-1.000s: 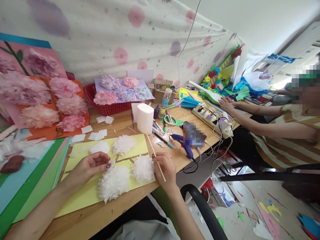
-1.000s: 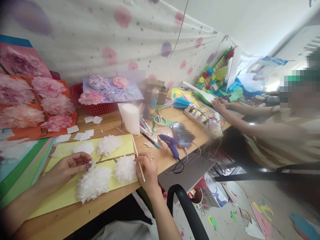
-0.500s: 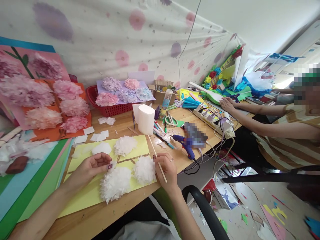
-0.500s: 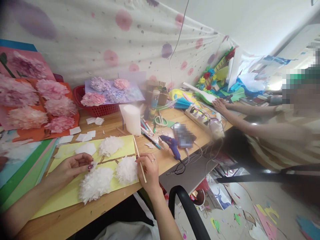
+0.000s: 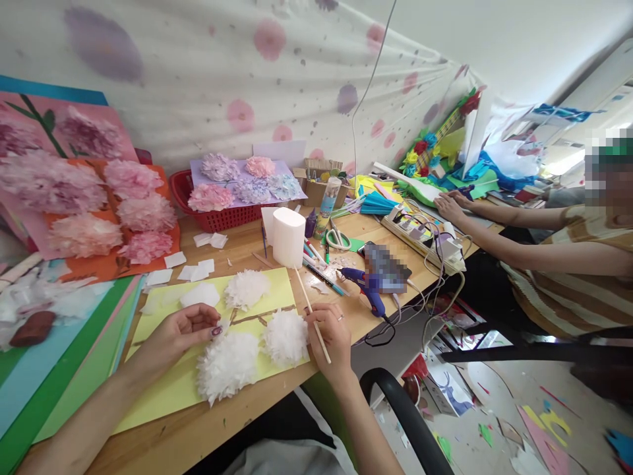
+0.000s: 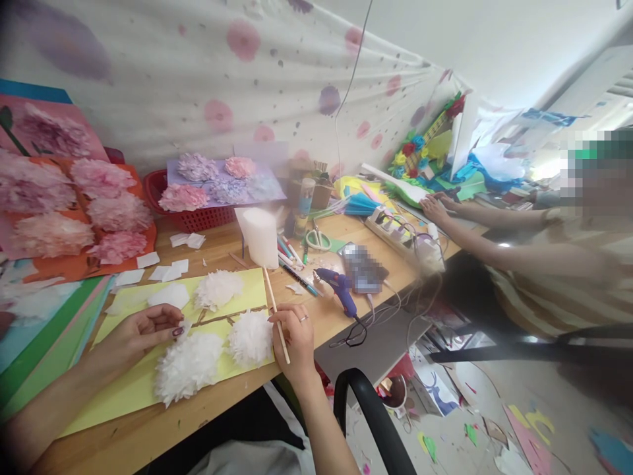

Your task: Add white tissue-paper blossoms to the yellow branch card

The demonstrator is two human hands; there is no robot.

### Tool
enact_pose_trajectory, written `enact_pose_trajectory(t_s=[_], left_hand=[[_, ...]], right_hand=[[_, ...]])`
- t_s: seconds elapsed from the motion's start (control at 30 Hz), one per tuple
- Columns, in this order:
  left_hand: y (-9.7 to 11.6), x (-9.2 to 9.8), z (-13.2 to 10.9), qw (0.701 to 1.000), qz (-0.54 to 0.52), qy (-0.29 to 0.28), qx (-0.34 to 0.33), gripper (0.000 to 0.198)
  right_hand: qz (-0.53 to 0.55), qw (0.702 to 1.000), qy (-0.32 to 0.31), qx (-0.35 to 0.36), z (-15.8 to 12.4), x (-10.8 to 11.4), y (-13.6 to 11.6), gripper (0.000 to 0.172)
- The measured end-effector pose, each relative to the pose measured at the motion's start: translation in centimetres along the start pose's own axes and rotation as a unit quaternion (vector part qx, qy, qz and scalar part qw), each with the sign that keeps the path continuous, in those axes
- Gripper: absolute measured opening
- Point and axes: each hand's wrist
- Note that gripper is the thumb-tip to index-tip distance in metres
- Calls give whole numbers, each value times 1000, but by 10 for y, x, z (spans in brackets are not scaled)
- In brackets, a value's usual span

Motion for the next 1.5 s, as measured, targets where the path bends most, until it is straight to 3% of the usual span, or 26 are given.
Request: enact_pose_trajectory(t_s=[0.53, 0.77, 0.97, 1.17, 1.37, 1.5], left_hand=[[-1, 2, -1, 1000, 13, 0, -5, 38], [1, 0, 0, 1000, 15, 10, -8, 40], [0, 0, 0, 1000, 12, 10, -8, 42], [4, -1, -1, 1000, 5, 8, -9, 39], [9, -6, -6, 999, 22, 7, -35, 34], [14, -8, -7, 997, 39, 29, -66, 36]], right_hand=[[12, 1000, -6, -25, 2, 0, 0, 18], [33, 991, -51, -123, 0, -2, 2, 10], [20, 992, -40, -120, 0, -3, 6, 4], [29, 989, -50, -135, 0, -2, 5, 11], [50, 989, -17, -138, 0, -2, 8, 18], [115, 977, 52, -172, -1, 1, 6, 33]])
Point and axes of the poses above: each hand's wrist, its own z-axis towards the middle knuckle, its own x-axis out of the back of the hand, y = z × x, and after that the axes turned 12 degrees about y, right-handed
